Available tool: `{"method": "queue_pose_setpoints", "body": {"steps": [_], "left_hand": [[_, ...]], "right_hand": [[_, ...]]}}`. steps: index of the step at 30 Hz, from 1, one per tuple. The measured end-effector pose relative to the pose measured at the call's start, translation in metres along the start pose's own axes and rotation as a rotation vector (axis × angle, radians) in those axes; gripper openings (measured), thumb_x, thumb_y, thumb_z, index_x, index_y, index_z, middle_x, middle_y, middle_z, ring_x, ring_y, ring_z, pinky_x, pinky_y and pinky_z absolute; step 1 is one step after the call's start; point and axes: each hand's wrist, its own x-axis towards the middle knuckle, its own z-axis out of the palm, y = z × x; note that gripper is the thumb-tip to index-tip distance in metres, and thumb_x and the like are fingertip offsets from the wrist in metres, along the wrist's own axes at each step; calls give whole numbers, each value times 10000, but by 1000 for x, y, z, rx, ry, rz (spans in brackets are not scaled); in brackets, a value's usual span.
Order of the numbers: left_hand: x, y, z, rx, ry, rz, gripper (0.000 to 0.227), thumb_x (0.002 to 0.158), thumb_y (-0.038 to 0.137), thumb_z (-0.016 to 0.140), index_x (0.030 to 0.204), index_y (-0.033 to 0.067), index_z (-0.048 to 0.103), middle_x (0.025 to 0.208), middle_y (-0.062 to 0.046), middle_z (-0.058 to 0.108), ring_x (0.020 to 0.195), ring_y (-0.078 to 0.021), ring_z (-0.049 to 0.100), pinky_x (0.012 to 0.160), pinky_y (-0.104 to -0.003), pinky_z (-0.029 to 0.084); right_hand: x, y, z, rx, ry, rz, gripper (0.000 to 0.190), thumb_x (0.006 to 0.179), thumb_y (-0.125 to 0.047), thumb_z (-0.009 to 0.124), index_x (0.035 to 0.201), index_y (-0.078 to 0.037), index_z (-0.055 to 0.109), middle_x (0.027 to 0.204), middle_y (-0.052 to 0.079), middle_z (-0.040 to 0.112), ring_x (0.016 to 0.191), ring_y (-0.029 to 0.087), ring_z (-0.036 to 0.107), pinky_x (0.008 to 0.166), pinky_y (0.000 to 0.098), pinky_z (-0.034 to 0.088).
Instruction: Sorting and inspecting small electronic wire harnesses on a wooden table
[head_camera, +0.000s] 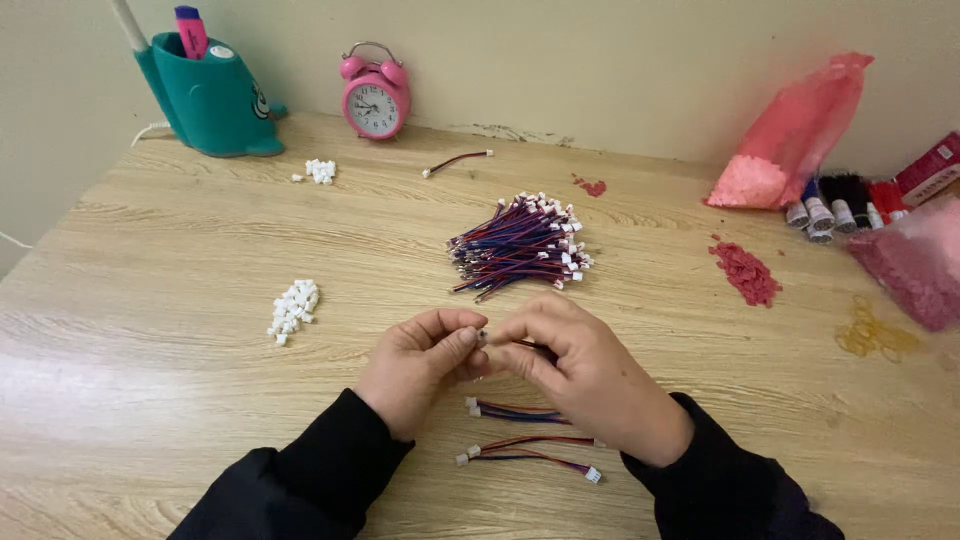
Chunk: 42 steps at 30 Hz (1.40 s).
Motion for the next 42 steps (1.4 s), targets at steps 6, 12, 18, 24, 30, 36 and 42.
{"method": "queue_pose_setpoints", "body": {"steps": [6, 12, 18, 24, 30, 36, 42], "left_hand": [[0, 3, 3, -13, 22, -47, 184, 906, 26, 603, 1080, -28, 630, 821, -132, 620, 714, -210, 625, 761, -412, 605], [-1, 6, 4, 6, 74, -21, 188, 899, 15, 608, 1078, -42, 625, 842, -156, 624, 697, -219, 627, 734, -373, 595], [-4, 5, 7, 17, 61, -9, 171, 887, 27, 631, 1046, -34, 645, 796, -132, 626, 691, -216, 630, 719, -378, 597], [-5, 4, 8, 9, 62, -14, 152, 875, 13, 645, 1024, -22, 653, 835, -108, 625, 693, -214, 624, 725, -381, 593], [-5, 3, 8, -28, 54, -32, 155, 878, -4, 637, 1030, -31, 651, 807, -111, 614, 684, -212, 621, 710, -374, 584], [-7, 6, 11, 4, 62, -44, 173, 877, 12, 640, 1045, -32, 650, 815, -125, 632, 693, -212, 625, 721, -384, 592], [-6, 4, 8, 4, 56, -56, 175, 883, 30, 640, 1051, -17, 658, 820, -106, 638, 692, -203, 634, 707, -368, 594]], "right_hand": [[-1, -1, -4, 54, -69, -72, 105, 931, -156, 606, 994, -165, 690, 991, 23, 550, 908, 143, 587, 830, 259, 441], [5, 1, -5, -63, -37, -188, 94, 922, -228, 615, 942, -186, 697, 795, -76, 684, 714, 132, 589, 776, 298, 384], [-5, 13, 5, -362, 87, 39, 66, 848, -352, 692, 831, -288, 695, 817, -166, 695, 893, 110, 560, 811, 365, 290], [-3, 8, 6, -431, 139, 21, 50, 838, -286, 683, 800, -275, 651, 744, -170, 653, 892, 146, 536, 822, 384, 286], [-3, 9, 7, -533, 178, -54, 84, 802, -254, 702, 785, -261, 620, 724, -151, 632, 862, 161, 535, 809, 390, 293], [-2, 9, 8, -516, 206, -56, 70, 812, -243, 703, 809, -242, 634, 724, -147, 640, 874, 170, 536, 805, 382, 292], [-2, 10, 9, -524, 208, -67, 85, 792, -232, 708, 793, -252, 625, 717, -151, 644, 872, 175, 539, 819, 393, 293]]}}
